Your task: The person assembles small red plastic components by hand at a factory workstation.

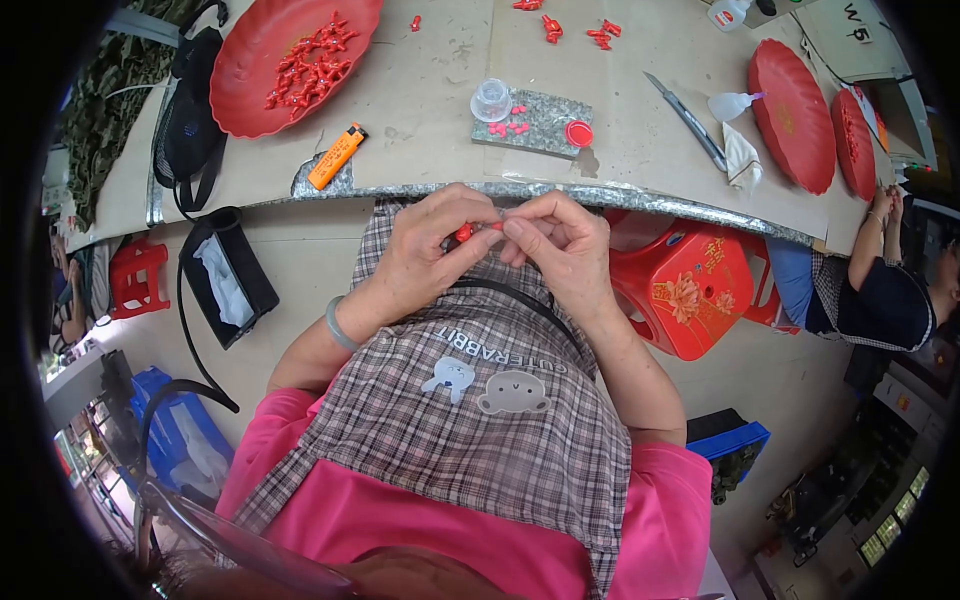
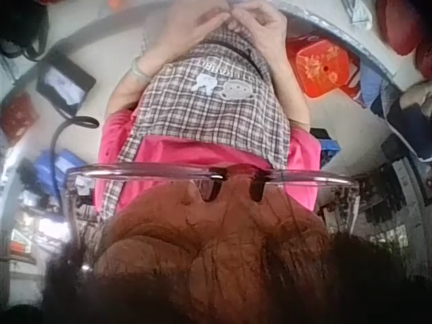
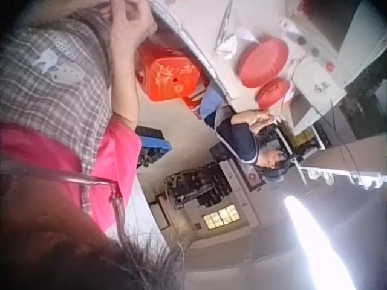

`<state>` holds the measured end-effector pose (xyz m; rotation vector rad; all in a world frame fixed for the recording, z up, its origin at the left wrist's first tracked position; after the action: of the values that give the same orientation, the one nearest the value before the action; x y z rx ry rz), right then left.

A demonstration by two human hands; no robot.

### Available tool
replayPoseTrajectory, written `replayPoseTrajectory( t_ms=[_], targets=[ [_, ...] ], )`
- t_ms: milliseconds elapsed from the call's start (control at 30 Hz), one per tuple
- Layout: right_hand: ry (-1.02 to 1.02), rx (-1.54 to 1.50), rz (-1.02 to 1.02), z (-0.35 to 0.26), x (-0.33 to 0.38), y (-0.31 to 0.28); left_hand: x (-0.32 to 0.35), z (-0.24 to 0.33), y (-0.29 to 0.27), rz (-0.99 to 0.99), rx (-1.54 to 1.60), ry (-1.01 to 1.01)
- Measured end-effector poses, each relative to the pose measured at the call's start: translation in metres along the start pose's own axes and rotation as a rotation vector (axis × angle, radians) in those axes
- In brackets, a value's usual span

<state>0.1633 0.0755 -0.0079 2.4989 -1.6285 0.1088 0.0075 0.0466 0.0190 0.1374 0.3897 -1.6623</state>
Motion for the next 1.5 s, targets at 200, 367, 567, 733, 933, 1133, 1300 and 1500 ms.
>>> replayPoseTrajectory(
  t_ms=[200, 367, 567, 733, 933, 1133, 1300, 1500],
  targets=[
    [0.065, -0.056, -0.05, 0.004, -0.001, -0.005, -0.003, 0.005, 0.0, -0.047, -0.033, -0.042],
    [0.015, 0.074, 0.055, -0.008, -0.005, -0.019, 0.005, -0.017, 0.009, -0.067, 0.577, -0.515],
    [-0.033, 0.19, 0.092, -0.017, -0.011, -0.04, 0.004, -0.025, 0.012, -0.086, 0.704, -0.539],
    [-0.041, 0.184, 0.12, -0.02, -0.022, -0.057, 0.005, -0.033, 0.013, -0.105, 0.718, -0.555],
    [-0.053, 0.211, 0.162, -0.024, -0.035, -0.07, 0.007, -0.036, 0.013, -0.118, 0.702, -0.695],
    [-0.064, 0.234, 0.168, -0.022, -0.045, -0.08, 0.01, -0.039, 0.016, -0.104, 0.769, -0.653],
    [-0.038, 0.248, 0.159, -0.021, -0.048, -0.08, 0.012, -0.042, 0.018, -0.174, 0.742, -0.663],
    [-0.087, 0.338, 0.191, -0.023, -0.052, -0.08, 0.01, -0.039, 0.014, -0.085, 0.753, -0.675]
  ],
)
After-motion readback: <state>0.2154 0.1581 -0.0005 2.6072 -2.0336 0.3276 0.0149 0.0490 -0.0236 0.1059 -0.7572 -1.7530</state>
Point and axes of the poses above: each hand's wrist, its own x-axis away from the middle knuckle, its own y-axis out of the palm, z = x × y, the point moved 6 cm from there along -x, towards the middle knuckle, and after that the axes turned 9 degrees about x, right-handed, at the moved point
